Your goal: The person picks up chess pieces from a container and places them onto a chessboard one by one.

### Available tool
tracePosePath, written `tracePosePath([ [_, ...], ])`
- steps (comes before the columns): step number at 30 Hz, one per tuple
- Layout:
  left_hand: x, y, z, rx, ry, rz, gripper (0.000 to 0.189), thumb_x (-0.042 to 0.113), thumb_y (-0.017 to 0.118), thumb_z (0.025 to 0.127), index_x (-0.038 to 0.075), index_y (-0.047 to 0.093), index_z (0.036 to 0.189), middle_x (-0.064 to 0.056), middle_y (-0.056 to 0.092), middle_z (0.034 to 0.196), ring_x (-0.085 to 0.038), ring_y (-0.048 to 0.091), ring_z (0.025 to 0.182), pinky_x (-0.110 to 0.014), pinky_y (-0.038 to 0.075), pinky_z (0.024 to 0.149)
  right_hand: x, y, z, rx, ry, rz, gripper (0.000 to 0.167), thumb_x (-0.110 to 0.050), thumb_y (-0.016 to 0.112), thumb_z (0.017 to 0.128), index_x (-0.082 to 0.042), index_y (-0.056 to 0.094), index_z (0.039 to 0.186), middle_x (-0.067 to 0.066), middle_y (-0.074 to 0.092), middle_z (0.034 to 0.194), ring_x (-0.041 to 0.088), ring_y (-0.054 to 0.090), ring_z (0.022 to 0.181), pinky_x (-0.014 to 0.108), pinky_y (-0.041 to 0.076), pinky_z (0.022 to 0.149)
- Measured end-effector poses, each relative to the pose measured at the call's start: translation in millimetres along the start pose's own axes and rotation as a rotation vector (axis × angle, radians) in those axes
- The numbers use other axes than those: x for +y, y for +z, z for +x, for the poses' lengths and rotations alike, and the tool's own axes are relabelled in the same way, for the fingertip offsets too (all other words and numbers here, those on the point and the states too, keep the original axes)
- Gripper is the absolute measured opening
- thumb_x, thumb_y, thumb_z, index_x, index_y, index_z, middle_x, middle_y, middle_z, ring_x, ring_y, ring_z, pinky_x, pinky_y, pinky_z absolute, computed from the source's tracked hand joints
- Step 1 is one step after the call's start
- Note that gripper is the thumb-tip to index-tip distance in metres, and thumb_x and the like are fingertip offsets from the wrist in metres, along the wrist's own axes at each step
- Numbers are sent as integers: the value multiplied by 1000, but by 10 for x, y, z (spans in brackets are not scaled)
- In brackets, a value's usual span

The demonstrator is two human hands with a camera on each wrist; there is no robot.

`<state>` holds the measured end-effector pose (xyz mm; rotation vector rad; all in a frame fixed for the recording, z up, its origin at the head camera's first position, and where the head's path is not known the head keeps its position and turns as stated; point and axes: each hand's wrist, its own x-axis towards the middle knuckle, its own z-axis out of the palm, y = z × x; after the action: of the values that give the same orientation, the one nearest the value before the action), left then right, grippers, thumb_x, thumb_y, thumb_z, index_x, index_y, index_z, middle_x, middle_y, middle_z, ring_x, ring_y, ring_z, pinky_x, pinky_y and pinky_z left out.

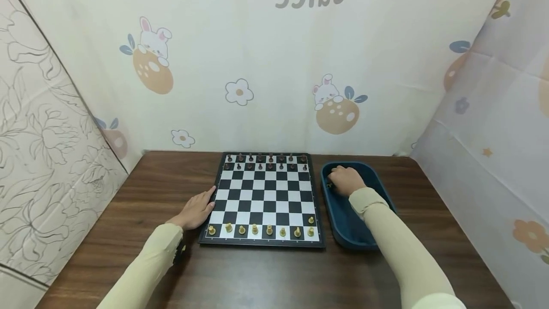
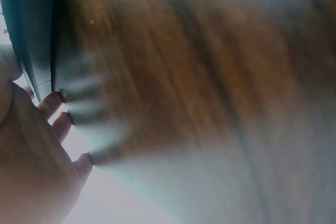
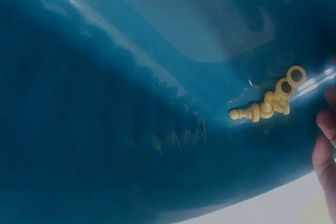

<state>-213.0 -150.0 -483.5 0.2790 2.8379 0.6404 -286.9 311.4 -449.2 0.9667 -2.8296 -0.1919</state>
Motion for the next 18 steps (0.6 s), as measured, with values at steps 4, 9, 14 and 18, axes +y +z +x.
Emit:
tracePosePath([
  [4, 7, -4, -4, -4, -8, -3, 57, 27, 36, 103, 6, 17, 152, -24, 28, 150, -41, 25, 138, -58, 10, 112, -13, 9, 13, 15, 5, 13, 16, -5, 73, 80, -11, 64, 68, 3, 56, 68, 22, 51, 62, 34, 44, 50],
  [9, 13, -10, 0, -8, -15, -7, 57, 28, 36, 103, 6, 17, 152, -24, 27, 151, -41, 24, 138, -58, 9, 112, -35, -25, 12, -3, 43, 51, 20, -3, 74, 79, -11, 62, 65, 3, 54, 67, 20, 51, 60, 34, 44, 50],
  [14, 7, -5, -1, -13, -16, -14, 57, 28, 35, 103, 7, 17, 153, -23, 26, 151, -40, 23, 139, -58, 9, 112, -51, -39, 14, -72, 91, 105, 16, -6, 74, 79, -10, 62, 69, 2, 53, 69, 18, 49, 61, 35, 45, 52],
  [18, 7, -1, 1, -11, -20, -13, 56, 27, 34, 103, 7, 17, 153, -23, 26, 151, -40, 22, 139, -58, 9, 112, -57, -40, 22, -111, 115, 130, 14, -7, 74, 79, -10, 63, 71, 1, 53, 71, 17, 48, 62, 35, 47, 54],
])
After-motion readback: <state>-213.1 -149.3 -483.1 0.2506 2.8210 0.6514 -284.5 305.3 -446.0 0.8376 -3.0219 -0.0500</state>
